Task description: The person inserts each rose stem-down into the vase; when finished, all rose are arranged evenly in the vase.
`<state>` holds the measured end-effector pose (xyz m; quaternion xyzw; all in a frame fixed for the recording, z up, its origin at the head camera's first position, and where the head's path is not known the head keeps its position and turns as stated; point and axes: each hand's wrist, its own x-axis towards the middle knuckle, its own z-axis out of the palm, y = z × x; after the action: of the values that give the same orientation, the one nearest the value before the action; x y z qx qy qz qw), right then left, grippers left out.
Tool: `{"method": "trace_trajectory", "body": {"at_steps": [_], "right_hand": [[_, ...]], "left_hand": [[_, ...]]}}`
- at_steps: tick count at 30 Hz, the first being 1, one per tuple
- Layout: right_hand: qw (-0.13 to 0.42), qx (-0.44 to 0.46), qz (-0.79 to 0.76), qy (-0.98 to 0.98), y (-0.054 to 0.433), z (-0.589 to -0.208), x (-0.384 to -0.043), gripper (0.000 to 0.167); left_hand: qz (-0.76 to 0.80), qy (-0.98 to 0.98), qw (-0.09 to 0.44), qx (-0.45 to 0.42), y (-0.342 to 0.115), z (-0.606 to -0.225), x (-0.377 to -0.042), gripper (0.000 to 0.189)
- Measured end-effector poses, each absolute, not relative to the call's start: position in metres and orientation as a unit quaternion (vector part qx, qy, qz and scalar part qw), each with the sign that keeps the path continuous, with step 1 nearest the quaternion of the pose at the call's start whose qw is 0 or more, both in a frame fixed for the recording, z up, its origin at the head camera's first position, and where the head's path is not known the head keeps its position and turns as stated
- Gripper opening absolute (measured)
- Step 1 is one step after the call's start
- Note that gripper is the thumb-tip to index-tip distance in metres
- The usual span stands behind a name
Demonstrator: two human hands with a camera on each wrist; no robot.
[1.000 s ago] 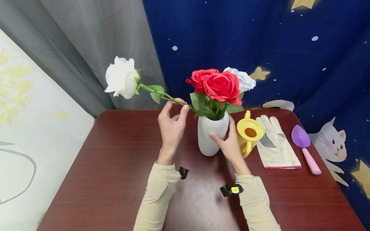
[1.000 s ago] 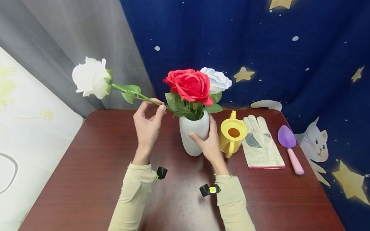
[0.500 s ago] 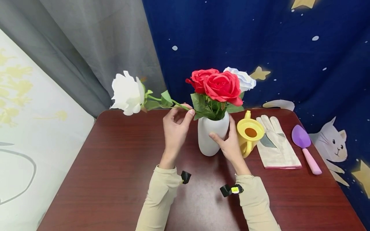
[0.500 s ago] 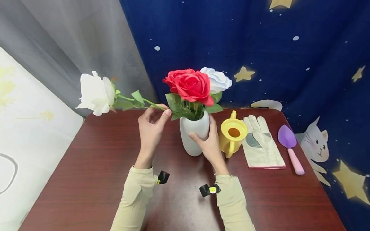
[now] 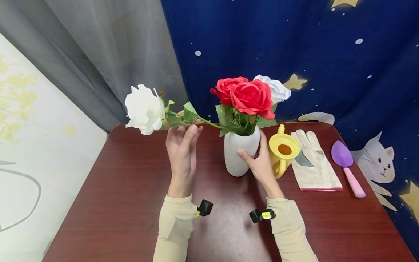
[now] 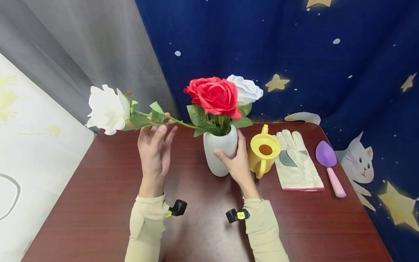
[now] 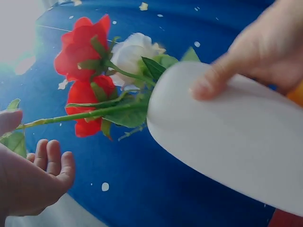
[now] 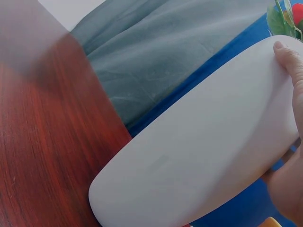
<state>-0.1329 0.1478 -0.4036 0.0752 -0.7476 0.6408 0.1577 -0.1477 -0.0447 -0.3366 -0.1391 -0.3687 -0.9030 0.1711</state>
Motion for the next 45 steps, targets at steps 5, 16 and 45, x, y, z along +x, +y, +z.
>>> {"method": "trace_trajectory", "body": {"at_steps": [5, 16, 45], "right_hand": [[0.155, 0.071, 0.639, -0.75, 0.148, -0.404, -0.132, 0.083], [0.168, 0.079, 0.639, -0.747, 0.148, -0.404, -0.132, 0.084], [0.156, 0.075, 0.65, -0.74, 0.149, -0.405, -0.134, 0.084]], "left_hand": [[-0.916, -0.332, 0.184, -0.127, -0.045, -0.332, -0.151, 0.026], [-0.896, -0.368, 0.221, -0.115, -0.036, -0.331, -0.156, 0.015], [-0.843, -0.464, 0.245, -0.119, -0.027, -0.33, -0.166, 0.024]]}}
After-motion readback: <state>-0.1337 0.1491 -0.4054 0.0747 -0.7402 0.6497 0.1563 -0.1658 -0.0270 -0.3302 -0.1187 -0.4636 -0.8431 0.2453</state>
